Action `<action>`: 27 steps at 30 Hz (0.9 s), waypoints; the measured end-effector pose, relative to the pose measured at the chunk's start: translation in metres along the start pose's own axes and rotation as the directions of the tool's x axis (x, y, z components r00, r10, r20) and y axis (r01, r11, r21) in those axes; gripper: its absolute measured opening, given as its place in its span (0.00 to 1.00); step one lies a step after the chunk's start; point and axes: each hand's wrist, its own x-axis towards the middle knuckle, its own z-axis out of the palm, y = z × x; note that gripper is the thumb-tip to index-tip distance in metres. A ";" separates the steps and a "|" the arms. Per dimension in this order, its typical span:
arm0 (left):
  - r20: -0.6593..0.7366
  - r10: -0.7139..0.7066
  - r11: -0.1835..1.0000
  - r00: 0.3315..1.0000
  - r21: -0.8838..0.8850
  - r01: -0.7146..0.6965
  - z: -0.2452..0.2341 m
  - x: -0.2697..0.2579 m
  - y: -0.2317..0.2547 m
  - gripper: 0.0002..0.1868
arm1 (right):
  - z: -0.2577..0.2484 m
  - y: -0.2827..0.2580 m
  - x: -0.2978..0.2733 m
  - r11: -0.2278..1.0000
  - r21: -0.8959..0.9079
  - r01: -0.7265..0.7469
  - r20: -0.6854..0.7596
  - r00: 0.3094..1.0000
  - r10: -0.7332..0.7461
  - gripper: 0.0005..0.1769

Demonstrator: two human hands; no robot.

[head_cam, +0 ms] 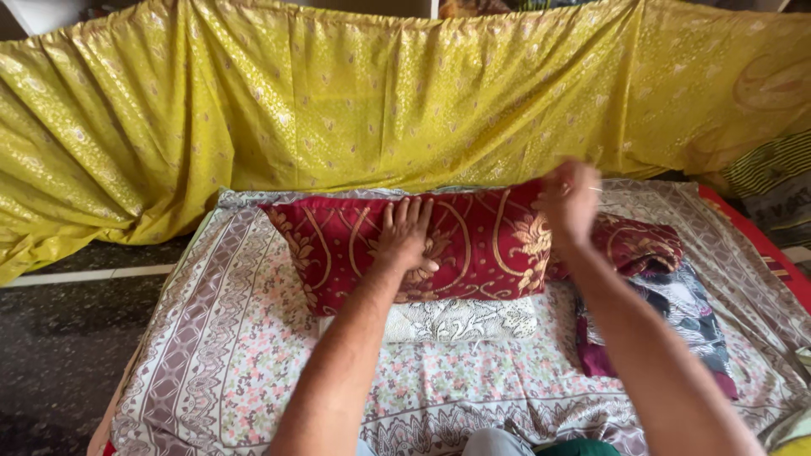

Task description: The person inserts a pillow into a decorative red pillowcase with gold embroidery. They align the corners, smooth the fabric, and zip the case closed.

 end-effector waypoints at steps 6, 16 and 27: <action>-0.010 -0.034 0.999 0.999 0.017 0.034 0.009 0.000 0.005 0.84 | 0.055 -0.085 -0.075 0.829 -0.320 0.459 0.649 0.744 -0.162 0.33; -0.087 0.053 0.993 0.995 -0.101 -0.062 0.016 -0.010 -0.042 0.81 | -0.001 -0.022 -0.032 0.610 -0.558 0.562 0.704 0.710 -0.011 0.54; -0.032 0.162 0.985 0.986 0.057 -0.160 -0.011 -0.035 -0.029 0.79 | 0.030 -0.039 -0.035 0.505 -0.517 0.691 0.817 0.574 0.052 0.85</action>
